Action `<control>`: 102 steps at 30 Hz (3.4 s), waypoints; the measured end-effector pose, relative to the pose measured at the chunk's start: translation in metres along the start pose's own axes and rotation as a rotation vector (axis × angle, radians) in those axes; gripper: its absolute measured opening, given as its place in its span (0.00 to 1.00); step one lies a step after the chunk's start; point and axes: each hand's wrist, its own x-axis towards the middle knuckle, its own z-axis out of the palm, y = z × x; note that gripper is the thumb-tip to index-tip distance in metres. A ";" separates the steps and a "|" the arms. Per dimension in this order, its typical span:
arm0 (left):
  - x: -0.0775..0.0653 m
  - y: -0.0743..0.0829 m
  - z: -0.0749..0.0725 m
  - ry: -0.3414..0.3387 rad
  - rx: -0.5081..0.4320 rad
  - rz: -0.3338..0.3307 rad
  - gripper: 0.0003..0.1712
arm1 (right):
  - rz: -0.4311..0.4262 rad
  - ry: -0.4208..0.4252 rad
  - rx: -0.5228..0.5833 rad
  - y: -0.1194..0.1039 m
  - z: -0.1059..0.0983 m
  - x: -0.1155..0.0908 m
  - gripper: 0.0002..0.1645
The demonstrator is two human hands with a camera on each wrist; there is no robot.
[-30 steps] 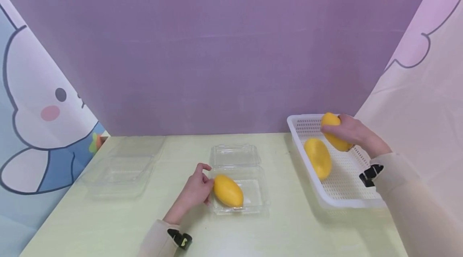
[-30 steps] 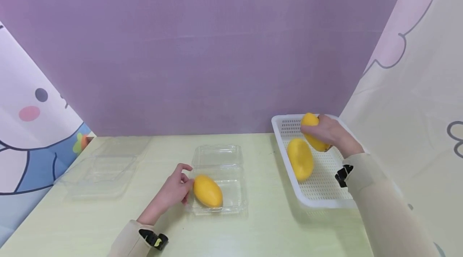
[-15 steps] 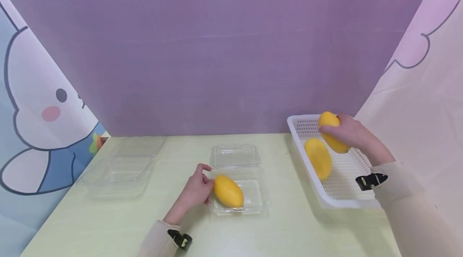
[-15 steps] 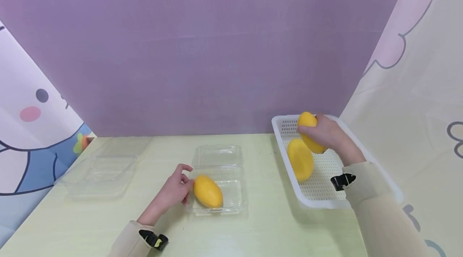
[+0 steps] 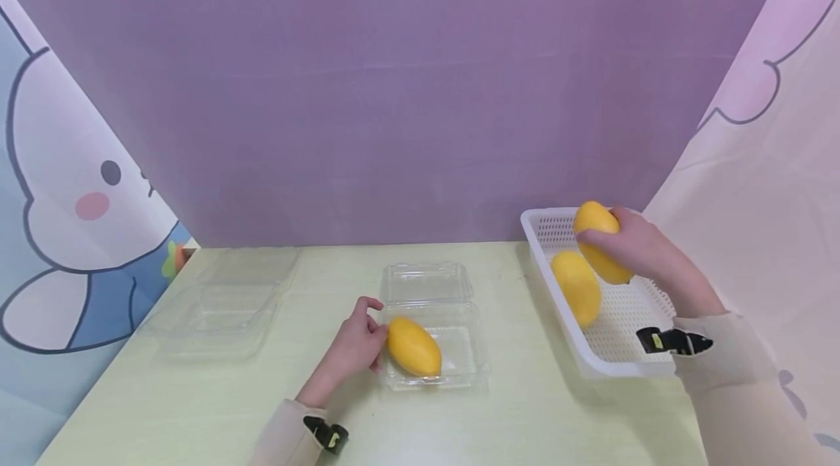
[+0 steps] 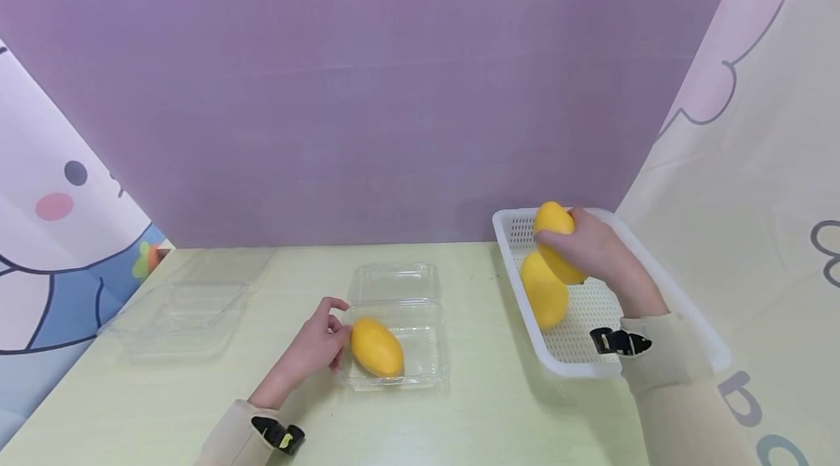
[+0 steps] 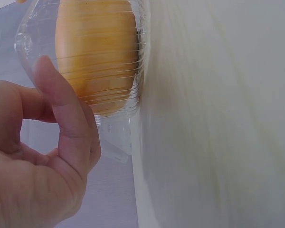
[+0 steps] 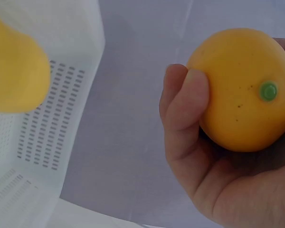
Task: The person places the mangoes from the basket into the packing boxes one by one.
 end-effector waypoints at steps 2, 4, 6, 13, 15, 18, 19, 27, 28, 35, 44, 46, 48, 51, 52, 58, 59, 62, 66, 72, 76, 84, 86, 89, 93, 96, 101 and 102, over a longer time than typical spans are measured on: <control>0.000 0.000 0.000 0.001 0.000 -0.001 0.23 | -0.005 0.007 0.016 -0.003 0.002 -0.003 0.42; -0.001 0.001 -0.001 0.003 -0.001 0.003 0.23 | -0.009 0.011 0.035 -0.006 0.004 -0.005 0.41; -0.001 0.001 -0.001 0.004 0.000 0.005 0.23 | -0.013 0.022 0.049 -0.008 0.007 -0.008 0.39; 0.001 -0.003 -0.001 0.003 0.005 0.001 0.23 | -0.016 0.026 0.103 -0.018 0.016 -0.019 0.37; 0.002 -0.004 0.000 0.000 0.007 0.000 0.23 | -0.021 0.028 0.106 -0.020 0.017 -0.022 0.38; 0.002 -0.005 0.000 -0.003 0.009 -0.003 0.23 | -0.030 0.035 0.118 -0.023 0.018 -0.026 0.38; 0.002 -0.004 0.000 -0.003 0.009 -0.004 0.23 | -0.034 0.036 0.121 -0.024 0.018 -0.027 0.38; 0.001 -0.003 -0.001 0.001 0.010 -0.009 0.23 | -0.045 0.031 0.142 -0.035 0.026 -0.037 0.39; 0.000 -0.002 -0.002 0.002 0.009 -0.009 0.23 | -0.046 0.034 0.144 -0.036 0.027 -0.038 0.39; -0.001 -0.004 -0.003 -0.006 0.009 -0.012 0.23 | -0.068 0.053 0.188 -0.040 0.039 -0.043 0.35; -0.002 -0.005 -0.002 -0.017 0.010 -0.005 0.23 | -0.098 0.061 0.234 -0.045 0.052 -0.049 0.33; -0.002 -0.004 -0.003 -0.016 0.011 -0.002 0.23 | -0.107 0.062 0.247 -0.046 0.055 -0.049 0.33; -0.002 -0.004 -0.003 -0.015 0.012 -0.001 0.23 | -0.113 0.061 0.253 -0.047 0.059 -0.050 0.32; -0.002 -0.003 -0.003 -0.013 0.013 -0.005 0.23 | -0.117 0.062 0.249 -0.049 0.063 -0.050 0.32; -0.002 -0.003 -0.004 -0.011 0.015 -0.006 0.23 | -0.118 0.060 0.247 -0.050 0.065 -0.050 0.32; -0.003 -0.004 -0.004 -0.006 0.017 -0.012 0.23 | -0.107 0.055 0.259 -0.054 0.070 -0.052 0.34; -0.003 -0.004 -0.004 -0.007 0.017 -0.013 0.23 | -0.104 0.052 0.266 -0.054 0.071 -0.052 0.34; -0.003 -0.004 -0.003 -0.011 0.020 -0.011 0.23 | -0.099 0.038 0.281 -0.055 0.075 -0.053 0.35; -0.002 -0.004 -0.003 -0.012 0.028 0.001 0.23 | -0.092 0.030 0.284 -0.057 0.081 -0.053 0.33; -0.002 -0.005 -0.003 -0.014 0.023 0.003 0.23 | -0.089 0.013 0.276 -0.057 0.094 -0.052 0.33; -0.002 -0.006 -0.003 -0.013 0.023 0.011 0.23 | -0.086 0.003 0.272 -0.058 0.100 -0.052 0.34; -0.002 -0.005 -0.003 -0.006 0.018 0.009 0.23 | -0.094 0.000 0.275 -0.060 0.107 -0.052 0.34; -0.001 -0.005 -0.002 -0.007 0.019 0.011 0.23 | -0.089 -0.001 0.278 -0.060 0.109 -0.051 0.34; -0.001 -0.005 -0.002 -0.009 0.019 0.003 0.23 | -0.084 -0.008 0.286 -0.062 0.112 -0.050 0.35; -0.002 -0.004 -0.001 -0.004 0.017 -0.006 0.23 | -0.082 -0.014 0.300 -0.065 0.117 -0.049 0.37; -0.002 -0.004 -0.002 0.004 0.019 -0.012 0.23 | -0.078 -0.015 0.309 -0.066 0.122 -0.047 0.36; -0.002 -0.002 -0.001 -0.002 0.022 -0.003 0.23 | -0.068 -0.009 0.307 -0.067 0.133 -0.042 0.31; -0.002 -0.002 -0.001 -0.002 0.022 -0.002 0.23 | -0.072 -0.008 0.308 -0.067 0.136 -0.041 0.31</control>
